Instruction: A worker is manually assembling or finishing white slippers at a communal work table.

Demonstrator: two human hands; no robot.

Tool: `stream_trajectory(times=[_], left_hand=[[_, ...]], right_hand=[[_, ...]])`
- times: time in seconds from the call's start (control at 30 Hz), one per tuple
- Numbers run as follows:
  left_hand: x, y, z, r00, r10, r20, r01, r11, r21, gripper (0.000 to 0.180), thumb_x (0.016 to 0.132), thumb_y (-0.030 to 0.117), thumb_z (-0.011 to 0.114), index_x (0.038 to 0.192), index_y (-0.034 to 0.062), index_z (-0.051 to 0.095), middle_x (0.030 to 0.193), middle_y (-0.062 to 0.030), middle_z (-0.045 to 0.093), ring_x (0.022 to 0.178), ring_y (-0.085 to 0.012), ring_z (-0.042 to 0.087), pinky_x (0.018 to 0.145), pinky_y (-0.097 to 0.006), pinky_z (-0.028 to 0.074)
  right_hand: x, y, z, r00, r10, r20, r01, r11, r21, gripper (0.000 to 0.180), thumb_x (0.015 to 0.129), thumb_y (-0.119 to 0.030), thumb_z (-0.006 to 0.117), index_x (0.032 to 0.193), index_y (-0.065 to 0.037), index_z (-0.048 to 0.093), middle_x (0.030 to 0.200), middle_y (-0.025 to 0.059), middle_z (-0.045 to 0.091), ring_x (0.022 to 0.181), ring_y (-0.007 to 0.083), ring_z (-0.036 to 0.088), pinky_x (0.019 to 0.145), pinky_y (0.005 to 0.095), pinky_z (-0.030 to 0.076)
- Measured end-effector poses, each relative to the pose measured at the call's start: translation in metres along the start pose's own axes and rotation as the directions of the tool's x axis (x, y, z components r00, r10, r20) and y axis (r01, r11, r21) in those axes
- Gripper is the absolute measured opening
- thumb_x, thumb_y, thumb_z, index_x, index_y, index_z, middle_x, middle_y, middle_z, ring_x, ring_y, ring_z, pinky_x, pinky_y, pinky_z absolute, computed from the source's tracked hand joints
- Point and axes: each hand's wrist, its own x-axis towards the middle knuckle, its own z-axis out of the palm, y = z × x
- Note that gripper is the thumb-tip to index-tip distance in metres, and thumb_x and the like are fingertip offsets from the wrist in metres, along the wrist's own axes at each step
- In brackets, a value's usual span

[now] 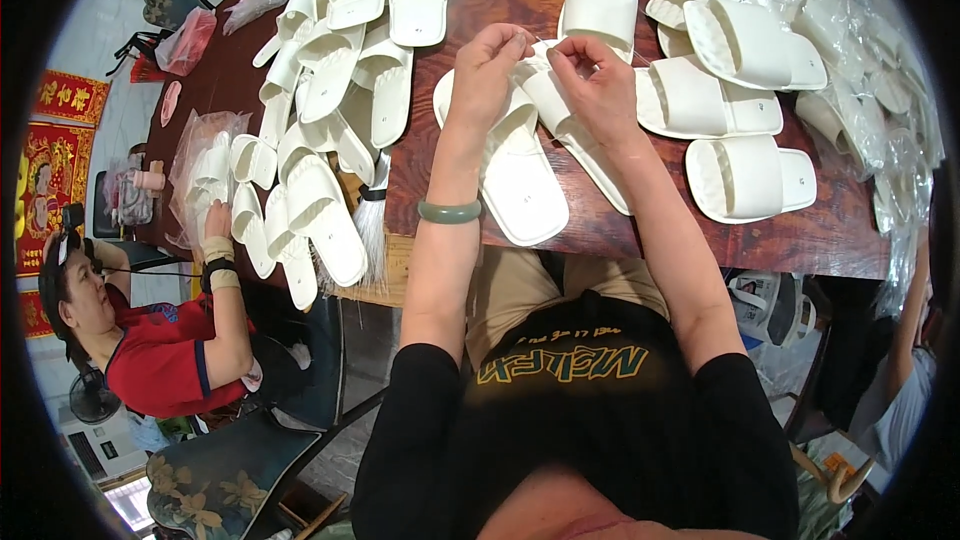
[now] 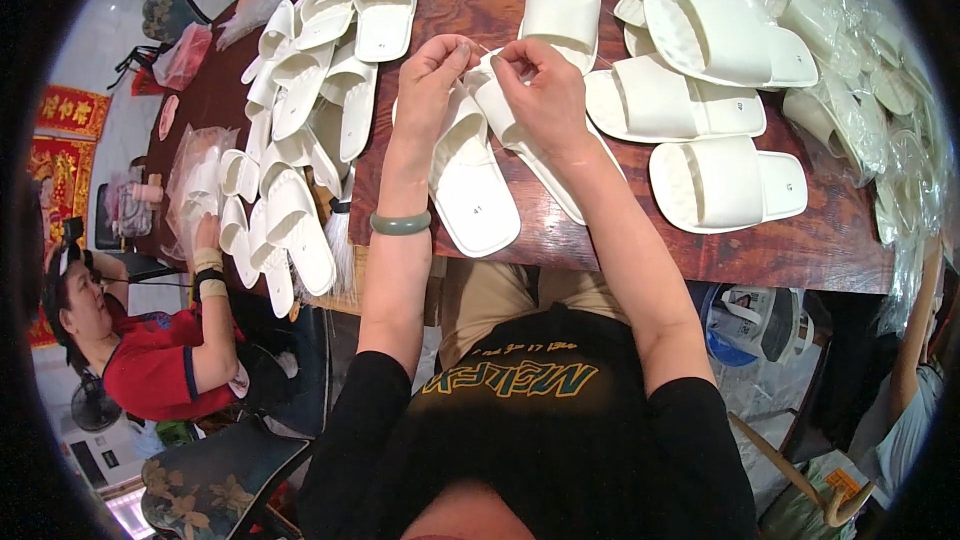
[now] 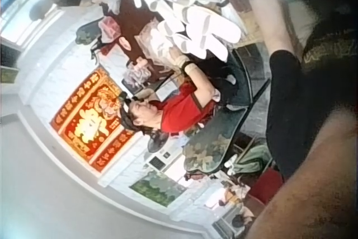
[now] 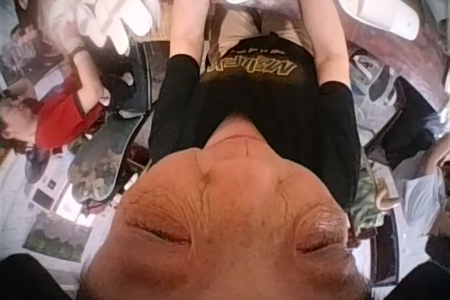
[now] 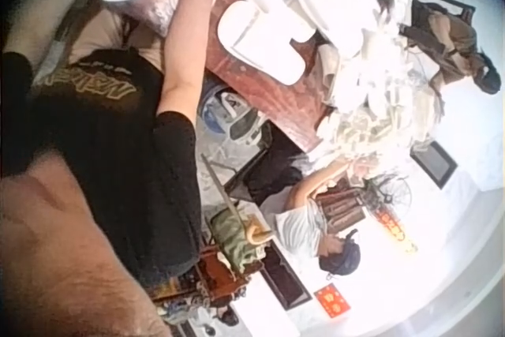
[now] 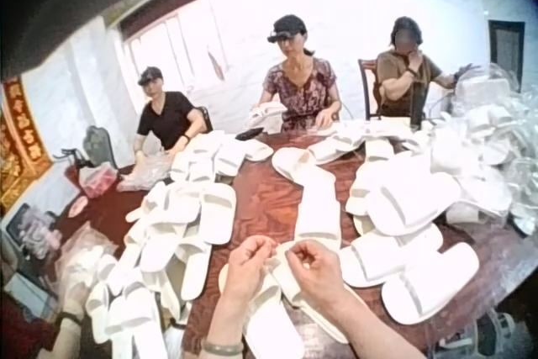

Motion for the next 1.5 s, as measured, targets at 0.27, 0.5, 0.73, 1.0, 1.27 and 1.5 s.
stream_trajectory(times=[0.27,0.5,0.73,1.0,1.27,1.5], left_hand=[[-0.003,0.008,0.003,0.995,-0.069,0.078,0.072,0.997,-0.029,0.014,0.088,0.011,0.055,0.091,-0.0013,0.061,0.084,-0.0033,0.059,0.079,-0.0099,0.053,0.072,-0.023,0.043],[-0.004,0.008,0.0,0.989,-0.103,0.11,0.108,0.993,-0.042,0.014,0.087,0.011,0.056,0.09,-0.0017,0.062,0.081,-0.0031,0.059,0.078,-0.0097,0.053,0.071,-0.022,0.042],[-0.003,0.007,-0.005,0.986,-0.092,0.137,0.096,0.995,-0.025,0.015,0.085,0.011,0.058,0.09,-0.0018,0.062,0.081,-0.0029,0.06,0.076,-0.0096,0.053,0.069,-0.021,0.042],[-0.002,0.009,-0.006,0.981,-0.122,0.153,0.126,0.992,-0.016,0.011,0.086,0.011,0.059,0.089,0.0012,0.064,0.081,-0.0003,0.061,0.077,-0.0077,0.054,0.073,-0.021,0.042],[-0.004,0.01,-0.003,0.983,-0.134,0.129,0.135,0.991,-0.004,0.011,0.086,0.01,0.058,0.088,0.001,0.064,0.08,-0.0005,0.061,0.074,-0.0073,0.054,0.069,-0.02,0.043],[-0.004,0.007,-0.007,0.983,-0.114,0.142,0.119,0.992,-0.03,0.011,0.086,0.011,0.059,0.088,0.0011,0.064,0.079,-0.0007,0.061,0.073,-0.0074,0.055,0.068,-0.02,0.043]], right_hand=[[0.002,0.008,0.001,1.0,-0.006,0.025,0.007,1.0,-0.006,0.012,0.078,-0.012,0.066,0.084,-0.002,0.064,0.072,0.0063,0.064,0.063,0.0126,0.06,0.059,0.0253,0.047],[0.0,0.006,0.001,0.999,-0.024,0.036,0.025,1.0,-0.015,0.012,0.078,-0.011,0.067,0.084,-0.001,0.064,0.072,0.0066,0.064,0.063,0.013,0.06,0.059,0.0254,0.048],[0.001,0.005,-0.002,0.998,0.034,0.062,-0.04,0.994,0.105,0.011,0.079,-0.009,0.067,0.087,-0.001,0.065,0.073,0.0023,0.063,0.062,0.0076,0.052,0.058,0.022,0.044],[0.003,0.011,-0.004,0.994,0.045,0.102,-0.063,0.981,0.181,0.012,0.079,-0.008,0.067,0.088,0.0,0.065,0.079,0.0019,0.064,0.068,0.0065,0.052,0.061,0.0218,0.044],[0.002,0.011,-0.004,0.991,0.077,0.108,-0.093,0.985,0.144,0.013,0.079,-0.007,0.066,0.09,-0.001,0.065,0.081,0.0013,0.063,0.07,0.0075,0.053,0.064,0.0216,0.044],[0.001,0.008,-0.005,0.991,0.057,0.12,-0.071,0.991,0.113,0.012,0.08,-0.006,0.066,0.09,0.0,0.064,0.085,0.0032,0.063,0.077,0.0092,0.056,0.067,0.0227,0.045]])
